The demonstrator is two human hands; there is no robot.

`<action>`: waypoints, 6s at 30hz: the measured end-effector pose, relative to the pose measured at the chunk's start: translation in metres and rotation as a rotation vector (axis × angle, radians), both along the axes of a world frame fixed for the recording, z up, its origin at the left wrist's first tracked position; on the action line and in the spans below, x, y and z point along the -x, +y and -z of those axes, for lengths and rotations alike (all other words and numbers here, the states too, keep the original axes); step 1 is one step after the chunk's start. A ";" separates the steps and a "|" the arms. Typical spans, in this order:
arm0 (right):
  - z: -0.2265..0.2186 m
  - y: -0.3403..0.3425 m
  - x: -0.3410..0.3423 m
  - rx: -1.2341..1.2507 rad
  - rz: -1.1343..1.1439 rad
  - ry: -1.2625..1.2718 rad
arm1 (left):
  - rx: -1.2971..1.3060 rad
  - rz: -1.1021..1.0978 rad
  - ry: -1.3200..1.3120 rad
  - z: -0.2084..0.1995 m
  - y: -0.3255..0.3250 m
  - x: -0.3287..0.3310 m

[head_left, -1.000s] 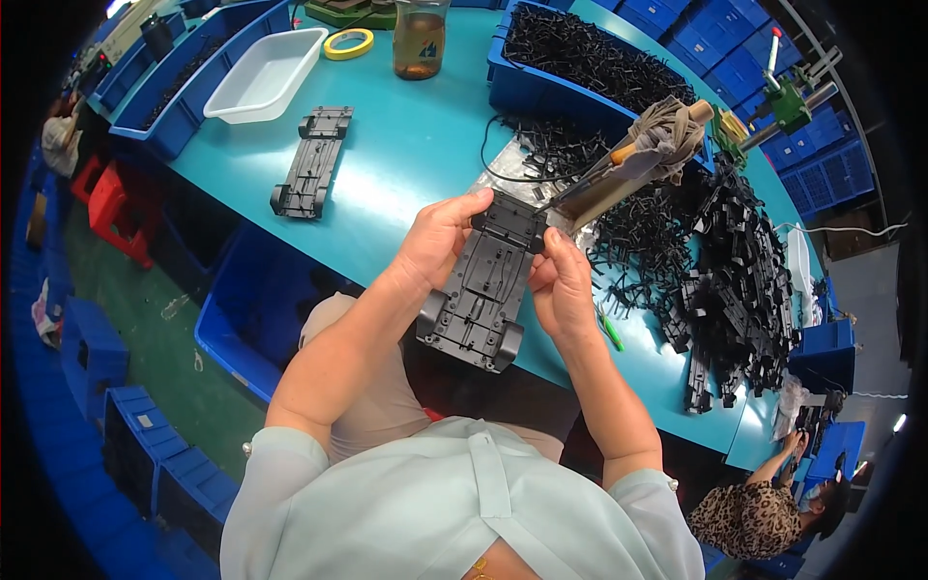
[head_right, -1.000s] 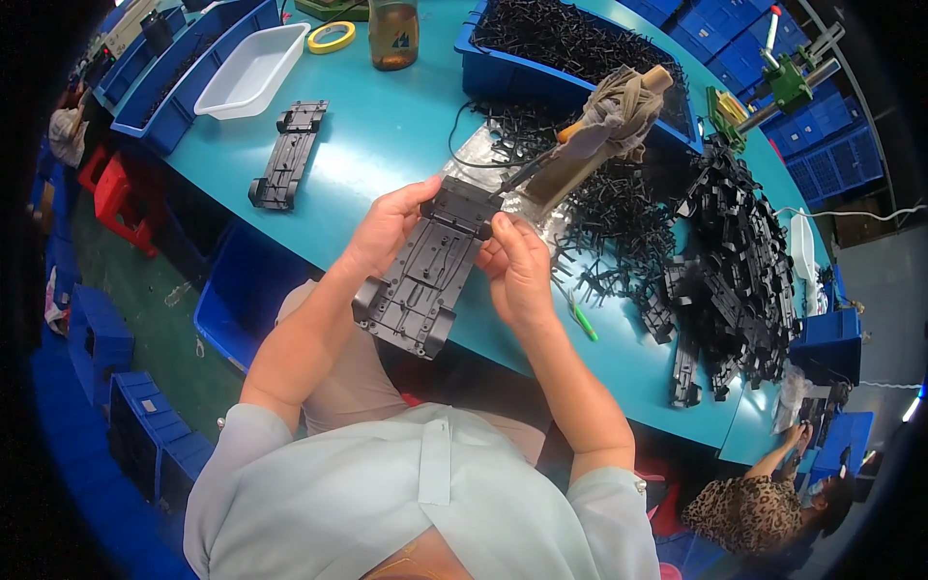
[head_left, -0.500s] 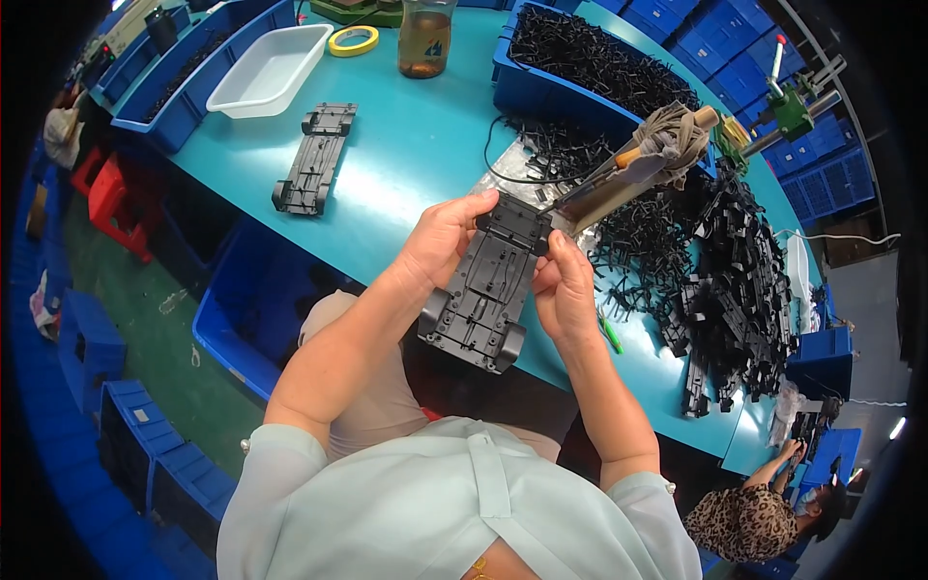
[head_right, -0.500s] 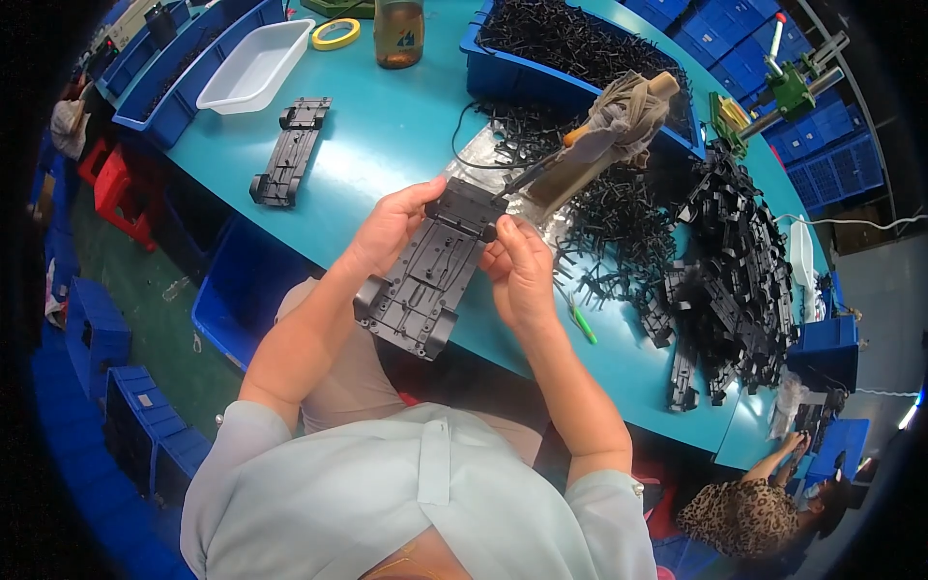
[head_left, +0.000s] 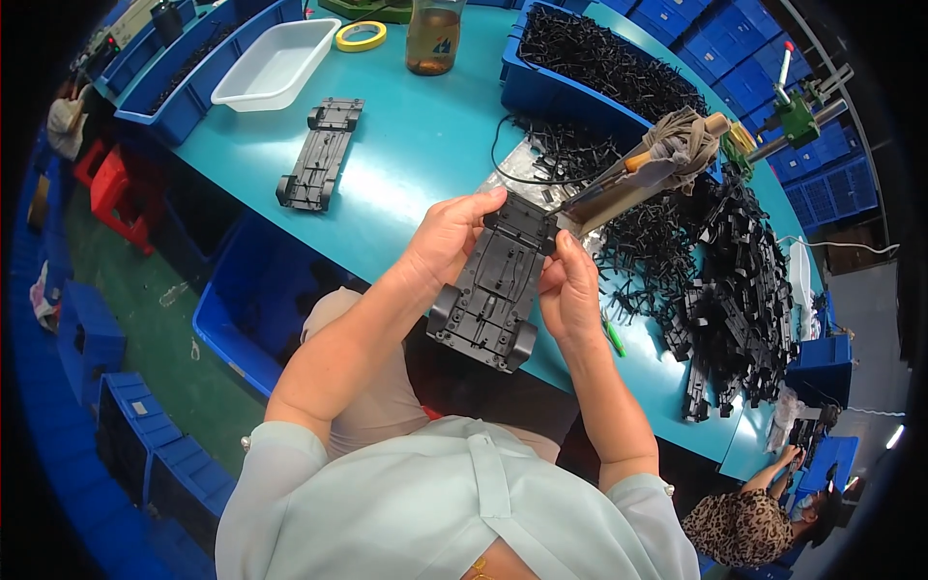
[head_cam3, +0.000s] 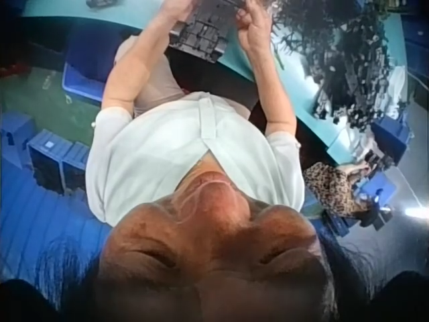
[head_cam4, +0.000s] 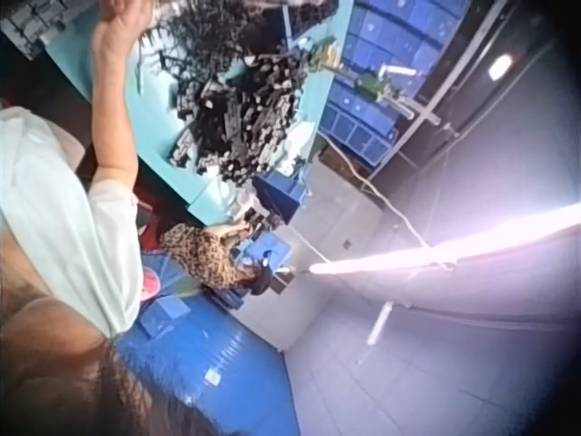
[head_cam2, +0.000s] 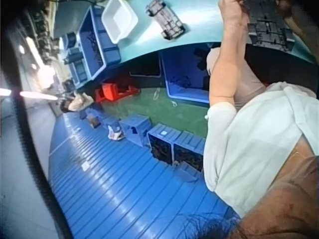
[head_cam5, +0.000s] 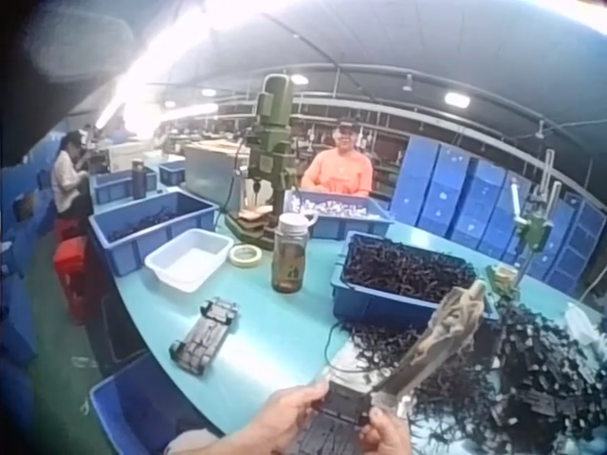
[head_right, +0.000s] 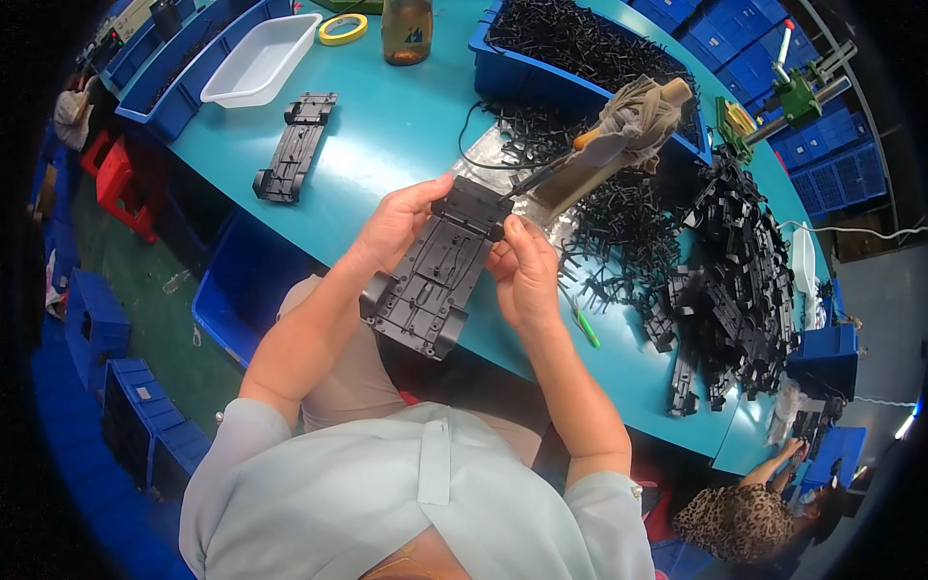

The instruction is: Assembling plastic components and chassis for toy cars at a factory workstation.

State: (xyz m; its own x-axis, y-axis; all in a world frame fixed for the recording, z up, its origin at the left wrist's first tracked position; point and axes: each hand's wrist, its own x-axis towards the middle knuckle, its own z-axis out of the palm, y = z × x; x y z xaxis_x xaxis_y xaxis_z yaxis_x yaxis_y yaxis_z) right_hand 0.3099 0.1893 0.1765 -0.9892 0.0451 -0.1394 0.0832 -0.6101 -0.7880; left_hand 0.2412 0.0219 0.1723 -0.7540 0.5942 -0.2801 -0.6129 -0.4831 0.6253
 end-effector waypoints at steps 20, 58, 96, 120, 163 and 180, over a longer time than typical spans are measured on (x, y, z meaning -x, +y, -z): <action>0.011 0.001 0.001 0.064 0.007 -0.051 | 0.045 -0.199 0.044 -0.012 0.006 -0.008; 0.005 0.002 -0.001 0.036 -0.002 0.001 | 0.123 -0.074 0.017 -0.007 0.003 -0.005; 0.013 -0.012 -0.033 -0.284 0.105 -0.176 | 0.392 -0.433 0.414 0.006 0.011 -0.046; -0.076 0.020 -0.078 -0.815 0.017 0.874 | 0.762 -0.596 0.518 0.000 -0.062 0.038; -0.029 0.244 -0.239 -1.717 0.737 -0.089 | 0.963 -0.702 0.946 -0.005 -0.060 -0.075; -0.034 0.252 -0.236 -2.025 0.842 0.272 | 1.401 -0.383 1.301 0.031 -0.079 -0.046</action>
